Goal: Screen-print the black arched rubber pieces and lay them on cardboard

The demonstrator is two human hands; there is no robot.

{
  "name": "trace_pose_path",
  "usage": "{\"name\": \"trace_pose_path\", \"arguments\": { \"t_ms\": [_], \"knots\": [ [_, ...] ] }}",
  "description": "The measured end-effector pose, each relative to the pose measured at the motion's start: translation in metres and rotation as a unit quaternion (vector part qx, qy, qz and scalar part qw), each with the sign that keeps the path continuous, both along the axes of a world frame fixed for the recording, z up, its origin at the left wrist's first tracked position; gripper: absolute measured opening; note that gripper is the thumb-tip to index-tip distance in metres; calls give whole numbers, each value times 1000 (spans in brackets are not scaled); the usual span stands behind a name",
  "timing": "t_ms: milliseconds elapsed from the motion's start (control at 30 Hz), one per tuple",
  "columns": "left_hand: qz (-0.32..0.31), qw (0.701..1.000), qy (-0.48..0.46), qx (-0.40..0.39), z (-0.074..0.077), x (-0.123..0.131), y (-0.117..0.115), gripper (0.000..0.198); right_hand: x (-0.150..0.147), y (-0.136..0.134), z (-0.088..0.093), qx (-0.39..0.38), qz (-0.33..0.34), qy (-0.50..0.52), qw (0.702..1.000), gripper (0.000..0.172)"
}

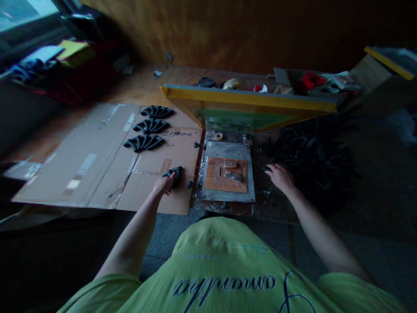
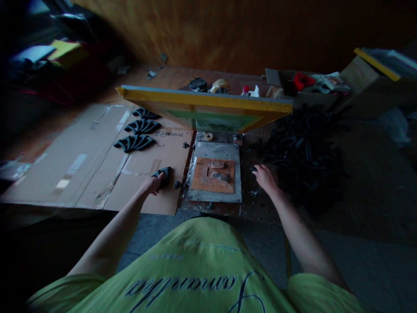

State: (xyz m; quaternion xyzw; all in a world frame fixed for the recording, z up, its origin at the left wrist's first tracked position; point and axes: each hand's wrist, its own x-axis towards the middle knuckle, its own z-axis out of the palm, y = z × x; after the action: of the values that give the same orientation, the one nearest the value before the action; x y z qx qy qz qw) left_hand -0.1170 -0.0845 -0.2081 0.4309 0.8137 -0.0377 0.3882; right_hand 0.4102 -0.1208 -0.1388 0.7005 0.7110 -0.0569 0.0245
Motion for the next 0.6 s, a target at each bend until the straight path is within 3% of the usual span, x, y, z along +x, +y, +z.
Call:
{"name": "trace_pose_path", "arguments": {
  "t_ms": [67,133,200,267,333,433,500,600],
  "knots": [
    [-34,998,37,-37,17,1,13,80,-49,9,8,51,69,43,995,36],
    [-37,999,17,-6,41,7,28,76,-99,14,13,81,141,56,985,36],
    [-30,994,-57,87,73,23,43,73,-142,14,11,83,188,51,977,39],
    [-32,965,-146,216,111,49,56,73,-170,11,3,66,204,37,976,43],
    [-22,893,-257,368,152,79,65,74,-182,8,-6,45,208,26,977,50],
    [-4,795,-376,476,198,121,69,73,-181,3,-13,33,208,34,977,64],
    [8,764,-415,494,212,140,65,70,-175,1,-11,31,210,52,976,68],
    [36,744,-447,495,209,149,49,66,-172,-1,-6,18,215,69,974,70]
  ]
}}
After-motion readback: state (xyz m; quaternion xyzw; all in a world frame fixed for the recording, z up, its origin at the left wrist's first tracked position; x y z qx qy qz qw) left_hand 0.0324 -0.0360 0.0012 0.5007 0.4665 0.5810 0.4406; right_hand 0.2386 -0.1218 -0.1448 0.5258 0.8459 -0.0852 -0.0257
